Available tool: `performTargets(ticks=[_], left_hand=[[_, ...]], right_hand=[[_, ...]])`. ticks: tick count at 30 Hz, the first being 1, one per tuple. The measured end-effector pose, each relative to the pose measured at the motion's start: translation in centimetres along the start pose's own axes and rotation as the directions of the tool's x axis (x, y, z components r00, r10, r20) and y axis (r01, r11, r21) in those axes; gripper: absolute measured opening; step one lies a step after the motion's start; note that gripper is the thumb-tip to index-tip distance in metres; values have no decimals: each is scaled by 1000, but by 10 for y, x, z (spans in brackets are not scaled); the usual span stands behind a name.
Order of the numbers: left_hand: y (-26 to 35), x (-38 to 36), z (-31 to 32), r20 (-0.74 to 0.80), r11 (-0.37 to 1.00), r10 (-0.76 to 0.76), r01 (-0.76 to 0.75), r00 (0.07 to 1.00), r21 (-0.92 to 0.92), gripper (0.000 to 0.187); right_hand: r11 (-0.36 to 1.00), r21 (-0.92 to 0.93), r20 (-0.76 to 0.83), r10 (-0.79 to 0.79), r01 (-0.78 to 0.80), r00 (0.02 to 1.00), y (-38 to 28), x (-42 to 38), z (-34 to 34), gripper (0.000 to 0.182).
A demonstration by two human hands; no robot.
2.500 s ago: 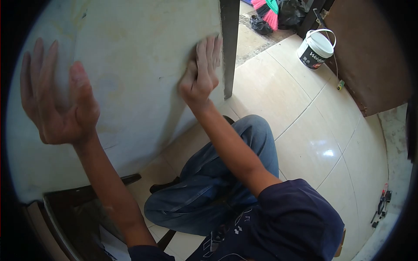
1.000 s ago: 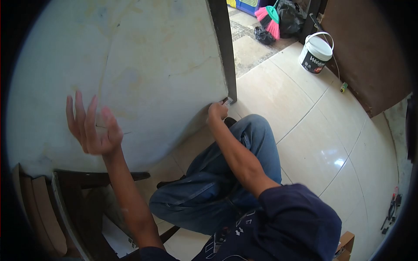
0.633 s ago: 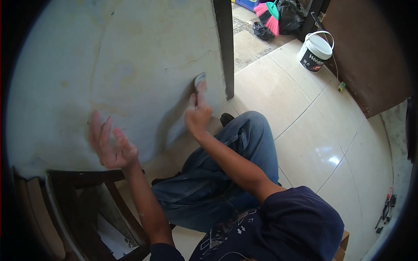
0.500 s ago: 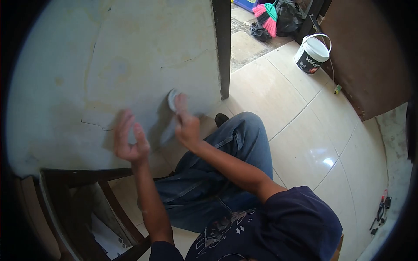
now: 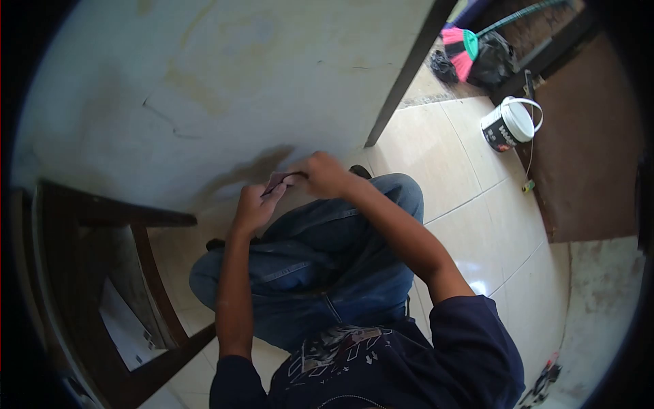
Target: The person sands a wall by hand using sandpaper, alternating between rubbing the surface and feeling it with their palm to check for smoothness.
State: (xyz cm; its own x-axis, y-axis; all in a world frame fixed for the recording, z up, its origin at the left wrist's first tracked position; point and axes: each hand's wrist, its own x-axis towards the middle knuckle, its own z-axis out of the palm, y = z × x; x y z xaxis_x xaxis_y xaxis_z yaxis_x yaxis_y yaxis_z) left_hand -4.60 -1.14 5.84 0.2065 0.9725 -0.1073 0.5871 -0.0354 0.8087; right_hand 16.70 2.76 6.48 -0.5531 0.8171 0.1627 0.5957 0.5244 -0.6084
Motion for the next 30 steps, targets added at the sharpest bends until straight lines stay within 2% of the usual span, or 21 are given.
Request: performTargets(ticks=[2,3,4,7,10,13,15,17,19,21,22,25,26,29,30], left_hand=[[-14,-1,18,-125,983,177,-169,976,74,37],[-19,-1,24,-179,961,267,-246,947,129,40],[-16,-3,22,-165,956,257,-226,952,185,42],[-13,-8,16,-114,937,215,-172,970,305,47],[-15,-5,15,-94,937,171,-133,981,322,49],[-19,-3,15,-87,932,164,-126,983,340,47],[-20,-4,15,-90,928,161,-120,983,352,45],[-18,-4,13,-93,926,145,-102,985,362,44],[-16,-5,13,-97,925,137,-92,986,369,44],[-14,-3,13,-103,922,145,-97,984,376,43],[-16,-2,13,-99,920,148,-101,984,379,43],[-18,-4,15,-86,921,126,-85,988,380,42],[-17,-5,15,-86,924,107,-67,991,377,41],[-17,-6,14,-88,931,71,-34,994,363,43],[-17,-4,14,-91,934,67,-30,994,356,44]], right_hand=[[999,-5,-7,41,-41,999,4,-2,-14,26],[997,-8,-69,71,-72,995,10,-6,-17,25],[994,-7,-131,103,-105,986,17,-11,-19,25],[888,10,-27,461,-461,887,31,-19,-22,29],[949,118,136,277,-293,951,43,-15,-11,30],[893,319,-12,337,-316,941,36,-4,-21,28],[768,271,-232,637,-580,735,47,-2,-38,27],[580,249,-447,779,-775,440,48,-7,-55,28],[543,128,-563,729,-830,390,49,-12,-55,26],[615,69,-335,756,-786,562,49,-16,-51,26],[751,159,-184,660,-641,728,60,-18,-44,27],[808,311,-104,552,-500,827,51,-18,-45,27],[813,319,-371,580,-488,725,69,-17,-32,25],[611,133,-664,639,-780,388,50,-16,-53,25],[614,96,-633,645,-784,428,42,-17,-57,26]])
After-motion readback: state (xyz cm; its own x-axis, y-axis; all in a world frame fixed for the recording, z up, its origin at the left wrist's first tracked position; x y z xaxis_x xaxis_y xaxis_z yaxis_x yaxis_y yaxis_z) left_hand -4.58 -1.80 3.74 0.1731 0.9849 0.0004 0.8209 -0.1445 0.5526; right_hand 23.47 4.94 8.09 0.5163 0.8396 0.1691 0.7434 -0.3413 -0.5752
